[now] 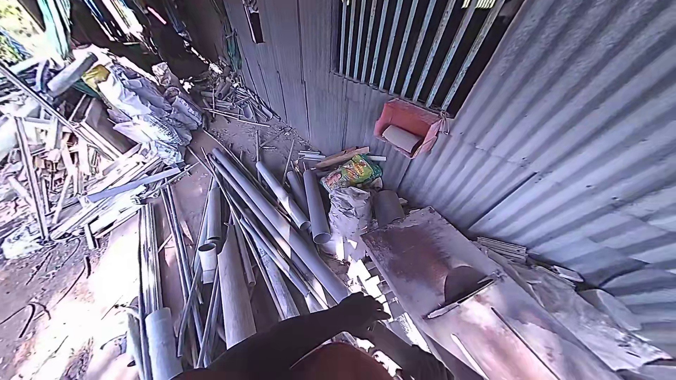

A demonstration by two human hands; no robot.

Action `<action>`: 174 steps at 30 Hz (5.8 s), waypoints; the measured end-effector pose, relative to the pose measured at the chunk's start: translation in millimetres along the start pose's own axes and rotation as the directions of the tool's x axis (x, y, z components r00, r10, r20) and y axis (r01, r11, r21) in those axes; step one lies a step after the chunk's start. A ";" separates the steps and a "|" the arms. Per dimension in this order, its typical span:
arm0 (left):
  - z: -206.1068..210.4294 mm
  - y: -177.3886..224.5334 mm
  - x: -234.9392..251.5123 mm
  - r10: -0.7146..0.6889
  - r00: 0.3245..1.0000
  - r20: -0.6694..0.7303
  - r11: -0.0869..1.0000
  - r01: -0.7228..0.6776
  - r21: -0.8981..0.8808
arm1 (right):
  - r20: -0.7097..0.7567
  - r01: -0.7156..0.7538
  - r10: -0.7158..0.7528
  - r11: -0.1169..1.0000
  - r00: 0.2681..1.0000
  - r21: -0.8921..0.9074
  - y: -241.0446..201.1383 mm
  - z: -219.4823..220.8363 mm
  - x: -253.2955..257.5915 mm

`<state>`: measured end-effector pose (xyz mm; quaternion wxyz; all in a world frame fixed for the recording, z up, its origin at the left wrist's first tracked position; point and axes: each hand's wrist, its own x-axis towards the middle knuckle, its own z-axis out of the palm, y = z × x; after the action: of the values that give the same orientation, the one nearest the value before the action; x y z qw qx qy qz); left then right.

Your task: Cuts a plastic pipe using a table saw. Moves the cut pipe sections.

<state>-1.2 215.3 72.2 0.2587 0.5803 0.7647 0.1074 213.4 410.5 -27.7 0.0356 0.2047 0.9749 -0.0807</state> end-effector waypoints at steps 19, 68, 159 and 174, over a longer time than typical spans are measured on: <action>-82.9 -163.4 -33.7 -0.272 0.945 -0.183 0.790 0.327 0.519 | 0.039 -0.309 0.307 0.949 0.951 0.058 138.0 -44.9 -33.9; -11.0 -98.6 315.8 -0.158 0.982 -0.100 0.964 0.175 0.198 | 0.079 -0.794 0.792 0.592 0.605 0.136 173.8 -26.7 103.9; -9.3 -74.1 376.7 -0.204 0.935 -0.290 0.956 0.254 0.145 | 0.117 -0.785 0.782 0.586 0.613 0.200 208.5 -49.5 144.9; -21.5 -66.1 389.9 -0.275 0.939 -0.206 0.944 0.304 0.126 | 0.151 -0.805 0.796 0.554 0.587 0.212 218.3 -52.4 154.1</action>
<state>-142.5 565.8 -46.1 0.1534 0.4669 0.8687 0.0616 159.1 677.2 -23.0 0.0596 0.6262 0.7550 -0.1852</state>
